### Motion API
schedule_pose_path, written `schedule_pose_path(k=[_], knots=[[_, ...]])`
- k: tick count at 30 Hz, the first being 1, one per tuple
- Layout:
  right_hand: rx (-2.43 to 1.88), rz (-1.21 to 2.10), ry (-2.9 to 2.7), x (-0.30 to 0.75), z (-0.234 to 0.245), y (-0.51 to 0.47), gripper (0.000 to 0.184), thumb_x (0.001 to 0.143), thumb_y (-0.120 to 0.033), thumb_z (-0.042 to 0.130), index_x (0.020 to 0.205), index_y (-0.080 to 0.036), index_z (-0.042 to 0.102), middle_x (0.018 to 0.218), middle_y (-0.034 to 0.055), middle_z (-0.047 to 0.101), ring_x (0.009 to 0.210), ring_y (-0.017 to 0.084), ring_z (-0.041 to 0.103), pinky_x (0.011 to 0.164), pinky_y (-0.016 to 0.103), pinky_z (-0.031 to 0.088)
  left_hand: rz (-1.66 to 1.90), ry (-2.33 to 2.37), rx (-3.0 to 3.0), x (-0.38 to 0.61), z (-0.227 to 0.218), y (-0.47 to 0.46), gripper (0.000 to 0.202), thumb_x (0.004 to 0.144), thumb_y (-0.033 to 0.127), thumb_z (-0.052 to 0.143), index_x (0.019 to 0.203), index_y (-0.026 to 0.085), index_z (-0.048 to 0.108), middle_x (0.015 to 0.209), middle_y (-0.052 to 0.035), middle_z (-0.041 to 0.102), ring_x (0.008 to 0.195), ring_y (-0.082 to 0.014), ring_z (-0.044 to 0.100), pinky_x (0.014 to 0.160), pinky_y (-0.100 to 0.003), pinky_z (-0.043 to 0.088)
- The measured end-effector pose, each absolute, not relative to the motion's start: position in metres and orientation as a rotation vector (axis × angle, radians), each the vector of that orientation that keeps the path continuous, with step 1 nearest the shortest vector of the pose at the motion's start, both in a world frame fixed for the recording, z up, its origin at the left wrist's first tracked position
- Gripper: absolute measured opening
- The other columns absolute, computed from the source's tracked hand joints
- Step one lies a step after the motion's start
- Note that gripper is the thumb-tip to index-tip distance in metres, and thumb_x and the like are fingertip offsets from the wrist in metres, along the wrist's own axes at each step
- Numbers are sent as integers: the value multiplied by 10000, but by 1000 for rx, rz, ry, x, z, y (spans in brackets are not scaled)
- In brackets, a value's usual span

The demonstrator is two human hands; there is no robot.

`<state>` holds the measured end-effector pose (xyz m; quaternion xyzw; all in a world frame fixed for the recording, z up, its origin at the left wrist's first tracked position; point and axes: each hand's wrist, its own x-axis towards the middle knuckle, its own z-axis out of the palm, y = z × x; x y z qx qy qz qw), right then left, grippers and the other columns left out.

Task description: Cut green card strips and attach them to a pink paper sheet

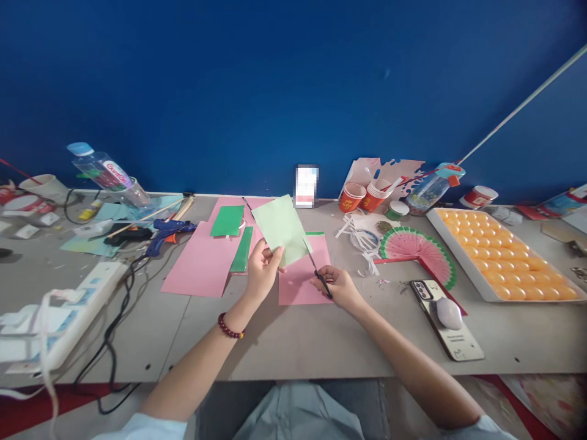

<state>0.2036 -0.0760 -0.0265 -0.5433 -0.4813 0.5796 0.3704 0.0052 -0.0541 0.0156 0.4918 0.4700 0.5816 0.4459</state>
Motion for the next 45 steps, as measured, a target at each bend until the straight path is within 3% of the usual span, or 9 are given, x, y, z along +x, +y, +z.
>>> schedule_pose_path(k=[9,26,36,45], knots=[[-1394,1487,-1216,203,-26,-76,480,505,-503,839,715,-174,560,550,-48,513,444,64,378,417,216,248,1427,1179,1210,5,17,-54,351,787,435,663,1017,190,561,714,17,624,513,-86,538,460,-200,543],[-1419,1437,-1240,201,-17,-77,482,489,-512,838,673,-174,549,516,-42,509,459,74,390,431,218,275,1432,1162,1246,5,15,-54,351,804,433,649,1043,190,568,699,15,608,524,-88,522,455,-205,551],[-1428,1410,-1254,200,-19,-77,535,450,-564,837,651,-184,520,507,-44,493,453,81,401,417,221,280,1433,1171,1230,5,13,-53,309,790,428,664,961,190,565,608,48,549,492,-84,507,464,-204,546],[-1442,1381,-1268,201,-21,-77,540,459,-592,821,634,-189,507,482,-47,477,447,86,409,411,220,304,1420,1160,1223,6,17,-56,345,802,414,650,1057,191,584,671,18,610,536,-98,542,475,-207,549]])
